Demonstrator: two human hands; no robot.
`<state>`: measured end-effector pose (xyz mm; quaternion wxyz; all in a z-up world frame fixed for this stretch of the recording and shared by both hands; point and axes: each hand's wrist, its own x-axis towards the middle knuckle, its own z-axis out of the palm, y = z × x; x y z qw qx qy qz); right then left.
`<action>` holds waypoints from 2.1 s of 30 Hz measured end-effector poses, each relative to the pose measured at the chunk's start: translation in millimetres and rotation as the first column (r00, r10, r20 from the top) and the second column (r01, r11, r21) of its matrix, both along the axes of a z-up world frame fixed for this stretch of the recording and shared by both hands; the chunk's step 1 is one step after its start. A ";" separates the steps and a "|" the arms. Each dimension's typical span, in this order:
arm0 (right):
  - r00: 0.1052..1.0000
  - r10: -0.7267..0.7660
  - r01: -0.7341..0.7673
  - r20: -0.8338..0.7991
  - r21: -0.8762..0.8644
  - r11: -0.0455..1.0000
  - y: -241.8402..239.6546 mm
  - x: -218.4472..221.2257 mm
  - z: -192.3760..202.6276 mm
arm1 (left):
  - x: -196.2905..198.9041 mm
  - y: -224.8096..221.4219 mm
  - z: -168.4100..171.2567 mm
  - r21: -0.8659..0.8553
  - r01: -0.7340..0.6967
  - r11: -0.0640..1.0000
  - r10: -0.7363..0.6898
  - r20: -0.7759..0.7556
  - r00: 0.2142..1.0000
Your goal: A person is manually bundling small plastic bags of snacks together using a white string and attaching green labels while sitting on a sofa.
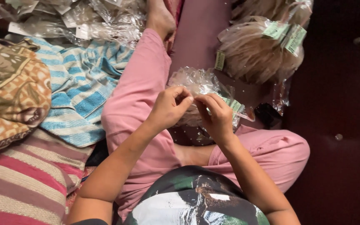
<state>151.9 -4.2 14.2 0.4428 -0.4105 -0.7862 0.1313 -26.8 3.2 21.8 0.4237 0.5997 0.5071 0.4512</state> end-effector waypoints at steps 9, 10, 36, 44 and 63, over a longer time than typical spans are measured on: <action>0.999 -0.043 0.039 -0.017 -0.216 0.976 -2.9 7.7 9.8 | -171.9 160.0 -86.0 0.230 -0.554 0.800 0.599 -0.254 0.760; 0.999 -0.045 0.041 -0.015 -0.215 0.976 -3.9 8.9 9.0 | -198.9 169.2 -102.0 0.230 -0.553 0.801 0.597 -0.251 0.761; 0.961 -0.154 0.119 -0.229 -0.161 0.980 5.2 7.3 -2.8 | -9.6 4.5 -13.2 0.263 0.018 0.965 -0.003 -0.056 0.998; 0.974 -0.206 0.201 -0.090 -0.068 0.977 6.3 13.1 -13.4 | 28.9 -6.4 -16.4 0.234 0.011 0.972 0.009 -0.084 0.996; 0.984 -0.164 0.160 -0.065 -0.056 0.985 0.1 9.8 0.2 | 22.8 2.7 -11.5 -0.034 0.082 0.996 -0.075 0.170 0.983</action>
